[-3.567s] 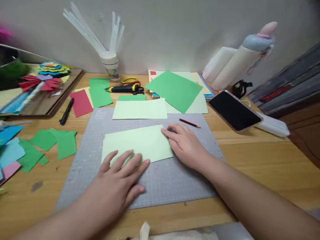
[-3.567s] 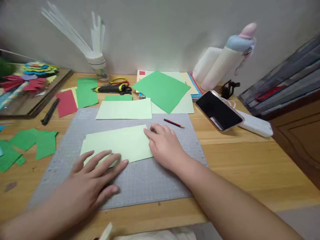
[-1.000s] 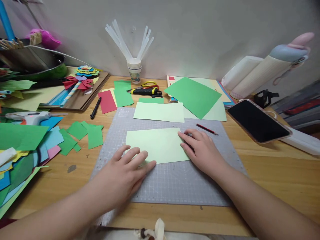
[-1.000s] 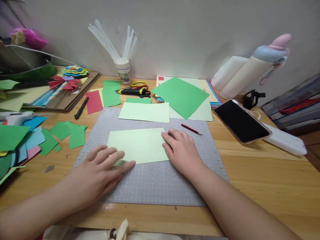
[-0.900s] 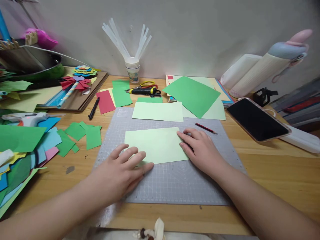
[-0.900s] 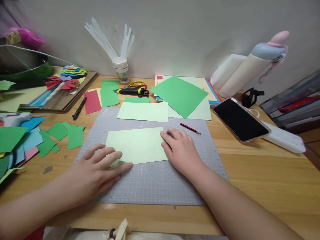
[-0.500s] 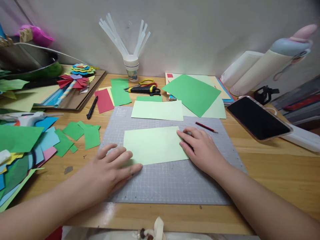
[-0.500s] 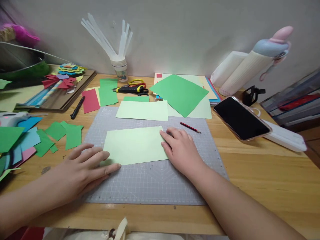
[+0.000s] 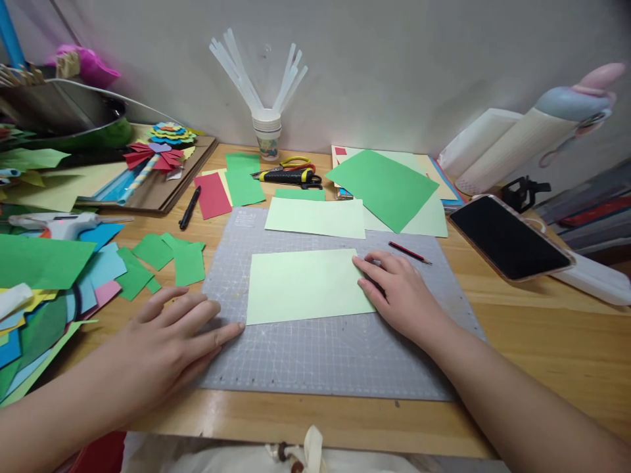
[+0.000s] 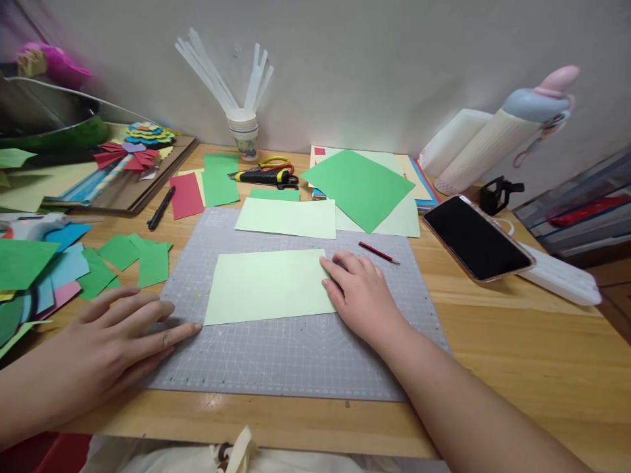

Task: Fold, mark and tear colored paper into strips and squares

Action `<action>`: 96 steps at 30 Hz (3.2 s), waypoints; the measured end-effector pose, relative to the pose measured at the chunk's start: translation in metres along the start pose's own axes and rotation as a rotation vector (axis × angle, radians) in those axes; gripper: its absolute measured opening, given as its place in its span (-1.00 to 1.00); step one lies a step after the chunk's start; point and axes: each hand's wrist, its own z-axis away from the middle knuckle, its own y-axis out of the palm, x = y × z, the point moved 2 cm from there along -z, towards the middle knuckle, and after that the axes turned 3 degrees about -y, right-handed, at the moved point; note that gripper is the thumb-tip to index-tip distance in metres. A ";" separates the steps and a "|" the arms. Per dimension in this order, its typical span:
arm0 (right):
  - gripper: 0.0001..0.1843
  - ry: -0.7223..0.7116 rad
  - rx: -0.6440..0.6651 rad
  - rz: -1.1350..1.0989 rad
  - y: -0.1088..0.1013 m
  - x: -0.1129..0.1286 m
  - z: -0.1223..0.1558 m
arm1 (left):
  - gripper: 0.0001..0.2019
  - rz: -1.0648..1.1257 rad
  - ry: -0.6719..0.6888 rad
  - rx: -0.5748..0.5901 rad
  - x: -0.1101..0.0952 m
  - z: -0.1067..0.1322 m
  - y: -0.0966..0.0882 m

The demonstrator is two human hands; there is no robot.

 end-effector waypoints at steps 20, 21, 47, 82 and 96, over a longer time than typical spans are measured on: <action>-0.69 -0.619 0.094 -0.060 -0.013 0.079 -0.007 | -0.75 0.061 -0.051 -0.151 -0.043 -0.020 0.030; -0.70 -0.612 0.087 -0.058 -0.013 0.078 -0.005 | -0.74 0.074 -0.057 -0.142 -0.042 -0.020 0.030; -0.70 -0.409 0.048 0.093 -0.044 -0.015 0.049 | -0.74 0.118 -0.095 -0.151 -0.035 -0.017 0.037; -0.58 0.029 0.458 -0.388 -0.032 0.029 -0.099 | -0.94 0.057 -0.053 0.295 -0.039 -0.118 -0.005; -0.32 0.098 0.467 -1.021 -0.021 0.034 -0.083 | -0.64 -0.095 0.448 -0.498 -0.058 -0.033 -0.005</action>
